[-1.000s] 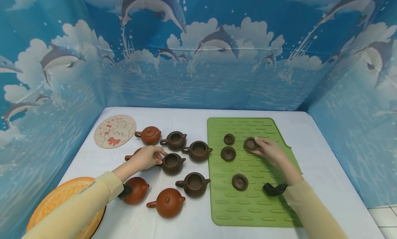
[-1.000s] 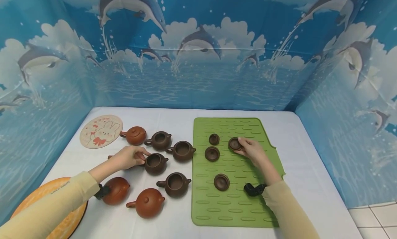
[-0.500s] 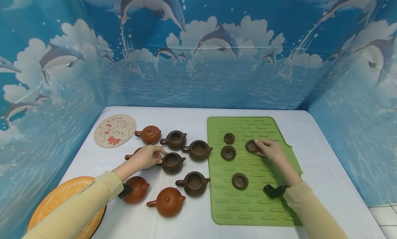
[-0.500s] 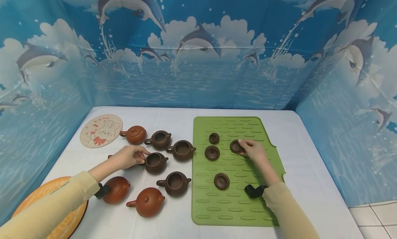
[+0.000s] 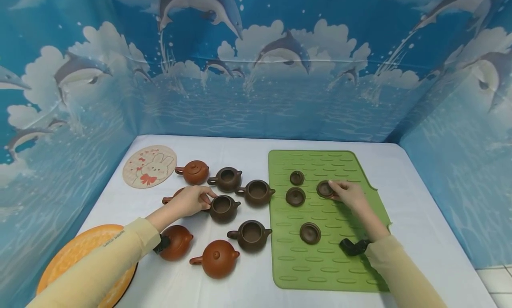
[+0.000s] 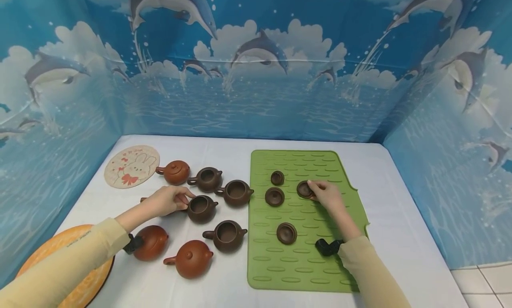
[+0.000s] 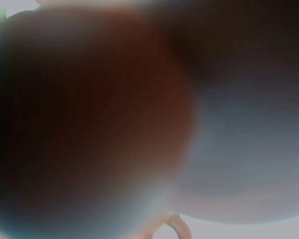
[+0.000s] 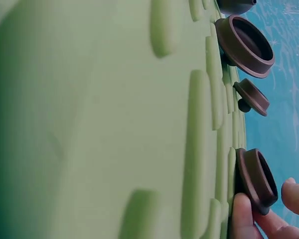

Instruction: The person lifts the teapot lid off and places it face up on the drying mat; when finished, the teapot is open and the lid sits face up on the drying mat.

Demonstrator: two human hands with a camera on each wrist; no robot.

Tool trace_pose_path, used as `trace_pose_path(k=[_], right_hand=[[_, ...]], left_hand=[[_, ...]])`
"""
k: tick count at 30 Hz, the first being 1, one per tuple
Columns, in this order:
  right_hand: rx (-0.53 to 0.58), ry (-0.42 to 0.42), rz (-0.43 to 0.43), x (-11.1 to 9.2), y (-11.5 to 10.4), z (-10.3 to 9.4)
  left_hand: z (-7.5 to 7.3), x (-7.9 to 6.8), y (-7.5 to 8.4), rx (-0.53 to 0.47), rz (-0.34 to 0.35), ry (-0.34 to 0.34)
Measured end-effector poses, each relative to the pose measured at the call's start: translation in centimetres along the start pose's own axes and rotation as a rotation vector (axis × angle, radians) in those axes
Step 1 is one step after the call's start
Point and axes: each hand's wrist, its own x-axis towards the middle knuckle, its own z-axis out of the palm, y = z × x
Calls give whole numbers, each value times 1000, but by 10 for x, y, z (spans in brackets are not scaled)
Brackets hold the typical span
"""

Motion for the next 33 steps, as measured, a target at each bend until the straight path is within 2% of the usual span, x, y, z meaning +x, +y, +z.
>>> trace_pose_path(k=[8,11,14,16,18,22,26,30,33], right_hand=[[-49,0,-21,-8,3,-5],[-84,32,-49,-13,0,-6],[-153,100,-122,-20,-10,-5],[-206,149,-186,-28,-20,-2],[-220,164,-253,-36,-31,4],[-179,115,-367,-53,-51,22],[-123,17,-461,-73,-69,48],[-93,-103,-564,-91,-84,79],[-60,-210,-631,-103,-94,103]], left_hand=[[-7,1,4,51,36,-33],[-13,-4,9,50,51,-32],[-19,-17,15,37,88,-8],[-21,-31,19,11,129,15],[-19,-48,23,-16,176,33],[-6,-82,24,-100,239,27],[16,-106,17,-162,243,32],[41,-121,6,-203,203,96],[59,-129,-1,-193,181,163]])
